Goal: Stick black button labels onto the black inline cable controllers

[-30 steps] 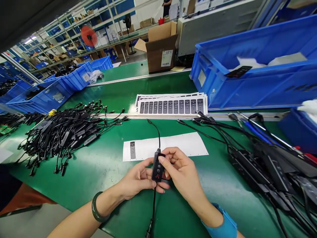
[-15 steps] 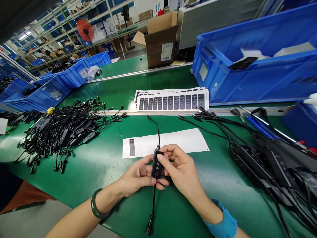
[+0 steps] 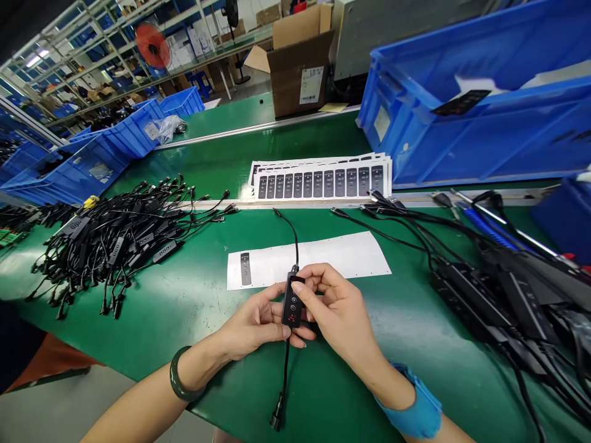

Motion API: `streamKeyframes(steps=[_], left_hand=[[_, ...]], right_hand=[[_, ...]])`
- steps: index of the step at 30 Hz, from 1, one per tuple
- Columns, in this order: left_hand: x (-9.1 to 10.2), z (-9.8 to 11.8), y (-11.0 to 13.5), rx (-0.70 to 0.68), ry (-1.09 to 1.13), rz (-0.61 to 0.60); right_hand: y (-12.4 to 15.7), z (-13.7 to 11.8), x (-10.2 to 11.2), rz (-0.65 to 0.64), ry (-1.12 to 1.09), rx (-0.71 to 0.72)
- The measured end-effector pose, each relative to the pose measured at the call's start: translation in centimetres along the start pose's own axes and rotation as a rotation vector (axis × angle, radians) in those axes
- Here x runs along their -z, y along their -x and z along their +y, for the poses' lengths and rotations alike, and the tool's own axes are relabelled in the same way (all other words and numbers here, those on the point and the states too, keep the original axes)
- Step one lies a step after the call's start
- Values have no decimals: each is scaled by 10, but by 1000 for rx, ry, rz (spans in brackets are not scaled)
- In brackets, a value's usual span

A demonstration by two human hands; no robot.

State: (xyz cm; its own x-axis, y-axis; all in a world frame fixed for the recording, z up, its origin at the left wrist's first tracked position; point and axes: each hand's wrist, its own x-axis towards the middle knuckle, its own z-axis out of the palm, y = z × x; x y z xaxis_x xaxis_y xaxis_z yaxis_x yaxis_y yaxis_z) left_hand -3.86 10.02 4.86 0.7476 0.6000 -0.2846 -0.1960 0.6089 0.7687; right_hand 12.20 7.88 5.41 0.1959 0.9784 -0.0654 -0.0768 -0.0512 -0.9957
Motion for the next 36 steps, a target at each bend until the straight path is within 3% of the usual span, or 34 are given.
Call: streamKeyframes(steps=[36], left_hand=[[-2,-4,0,-7,-155,13]], right_hand=[[3,3,-3,94,155,50]])
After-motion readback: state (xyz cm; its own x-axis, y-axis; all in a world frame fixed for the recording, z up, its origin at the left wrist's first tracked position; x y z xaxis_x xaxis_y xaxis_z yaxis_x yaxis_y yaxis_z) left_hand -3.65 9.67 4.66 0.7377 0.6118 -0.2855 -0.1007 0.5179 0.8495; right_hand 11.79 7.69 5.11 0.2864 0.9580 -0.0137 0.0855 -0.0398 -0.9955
